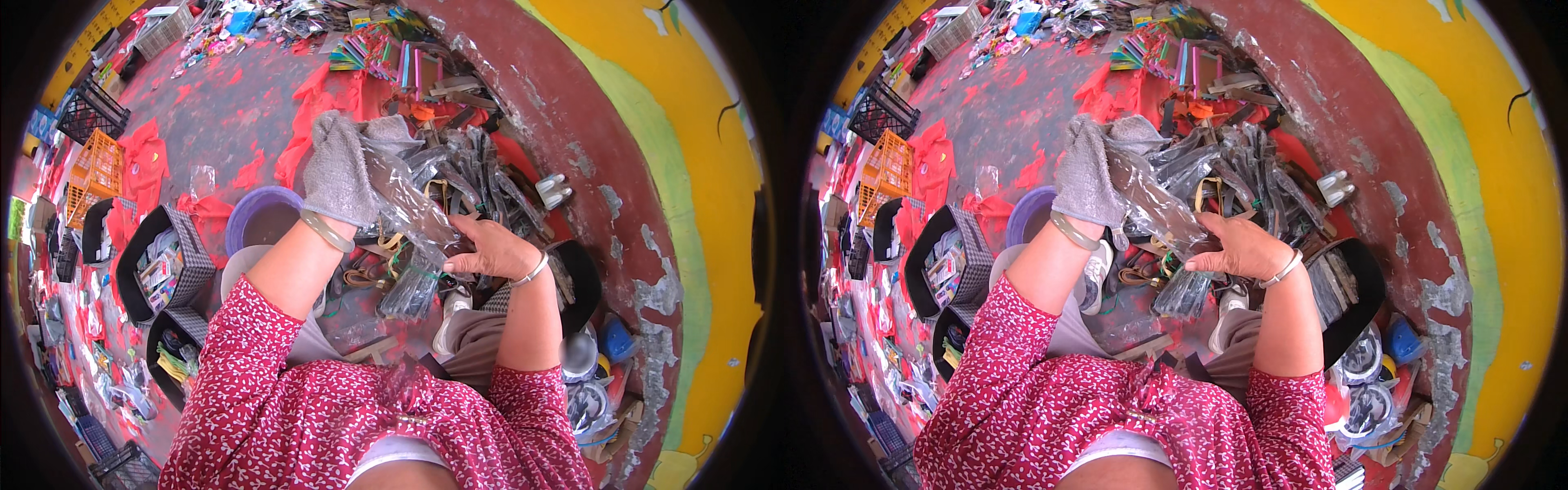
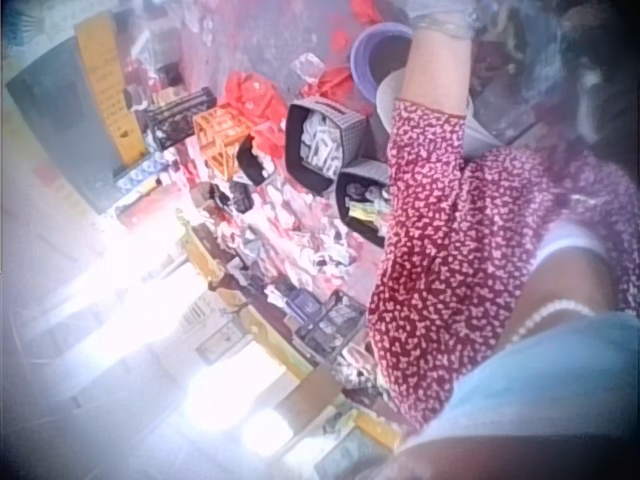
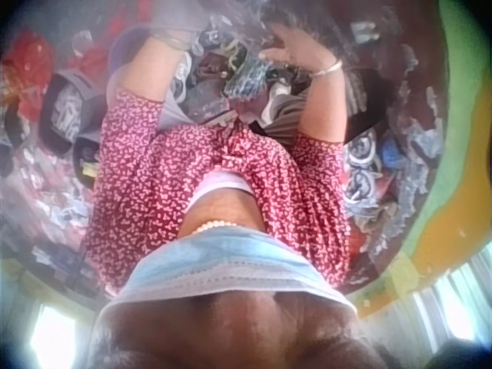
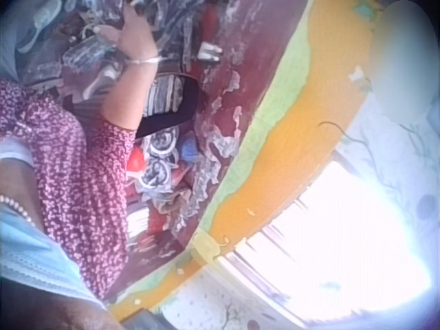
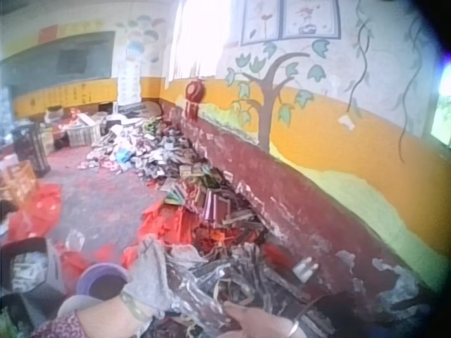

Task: The person picks up plastic-wrapped straps from a pile on the floor, wipes them with a cloth dipped in a bucket of liquid, and places them into a black bin.

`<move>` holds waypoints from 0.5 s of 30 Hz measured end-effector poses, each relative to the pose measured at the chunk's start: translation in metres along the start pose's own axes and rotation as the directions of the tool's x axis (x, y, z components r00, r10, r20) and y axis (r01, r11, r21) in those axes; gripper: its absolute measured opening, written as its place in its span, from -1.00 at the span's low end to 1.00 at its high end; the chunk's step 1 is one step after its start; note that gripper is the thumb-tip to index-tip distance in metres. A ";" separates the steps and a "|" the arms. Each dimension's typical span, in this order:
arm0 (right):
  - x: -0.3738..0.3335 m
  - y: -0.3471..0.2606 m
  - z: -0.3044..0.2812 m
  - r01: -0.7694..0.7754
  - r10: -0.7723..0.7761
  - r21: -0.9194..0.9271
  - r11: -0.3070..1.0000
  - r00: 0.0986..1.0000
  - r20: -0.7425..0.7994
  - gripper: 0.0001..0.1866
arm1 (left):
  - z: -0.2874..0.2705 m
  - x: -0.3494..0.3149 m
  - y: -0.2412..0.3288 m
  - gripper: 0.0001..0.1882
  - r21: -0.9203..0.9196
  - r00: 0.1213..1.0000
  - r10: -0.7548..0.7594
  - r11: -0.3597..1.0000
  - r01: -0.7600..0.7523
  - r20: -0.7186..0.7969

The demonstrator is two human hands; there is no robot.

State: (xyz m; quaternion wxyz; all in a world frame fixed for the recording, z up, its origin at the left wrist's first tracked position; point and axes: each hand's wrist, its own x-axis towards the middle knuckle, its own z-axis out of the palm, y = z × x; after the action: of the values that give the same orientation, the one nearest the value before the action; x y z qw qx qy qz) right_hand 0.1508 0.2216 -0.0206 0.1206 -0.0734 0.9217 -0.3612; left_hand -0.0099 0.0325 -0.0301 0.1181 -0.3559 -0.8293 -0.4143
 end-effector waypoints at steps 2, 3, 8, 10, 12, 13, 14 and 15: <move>0.003 -0.004 -0.001 -0.146 0.146 -0.017 0.989 0.989 0.001 -0.26 | 0.004 -0.003 0.004 -0.76 0.030 0.999 0.034 0.999 -0.035 0.012; 0.007 -0.006 0.001 -0.177 0.181 0.081 0.981 0.983 -0.035 -0.25 | 0.007 -0.005 0.008 -0.76 0.040 0.998 0.055 0.998 -0.056 0.026; 0.030 -0.004 0.032 -0.191 0.230 0.336 0.922 0.970 -0.081 -0.42 | 0.021 -0.016 0.023 -0.76 0.067 0.988 0.132 0.988 -0.137 0.077; 0.029 -0.013 0.033 -0.097 0.170 0.344 0.934 0.967 -0.190 -0.44 | 0.020 -0.015 0.022 -0.75 0.071 0.989 0.129 0.988 -0.134 0.073; 0.028 -0.016 0.032 -0.102 0.201 0.416 0.903 0.959 -0.201 -0.46 | 0.016 -0.010 0.017 -0.75 0.073 0.991 0.117 0.990 -0.122 0.063; 0.028 -0.019 0.029 -0.125 0.222 0.421 0.898 0.957 -0.189 -0.48 | 0.013 -0.009 0.014 -0.75 0.080 0.992 0.113 0.990 -0.117 0.056; 0.027 -0.023 0.025 -0.148 0.243 0.426 0.892 0.954 -0.178 -0.49 | 0.011 -0.008 0.012 -0.75 0.086 0.993 0.110 0.990 -0.114 0.052; 0.027 -0.025 0.023 -0.171 0.264 0.431 0.886 0.950 -0.167 -0.51 | 0.009 -0.007 0.010 -0.75 0.092 0.993 0.104 0.990 -0.109 0.050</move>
State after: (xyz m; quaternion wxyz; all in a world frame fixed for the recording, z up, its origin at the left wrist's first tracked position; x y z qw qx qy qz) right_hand 0.1322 0.1823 -0.0245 0.0702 0.0985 0.8348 -0.5371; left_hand 0.0029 0.0405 -0.0329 0.1380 -0.4030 -0.8303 -0.3594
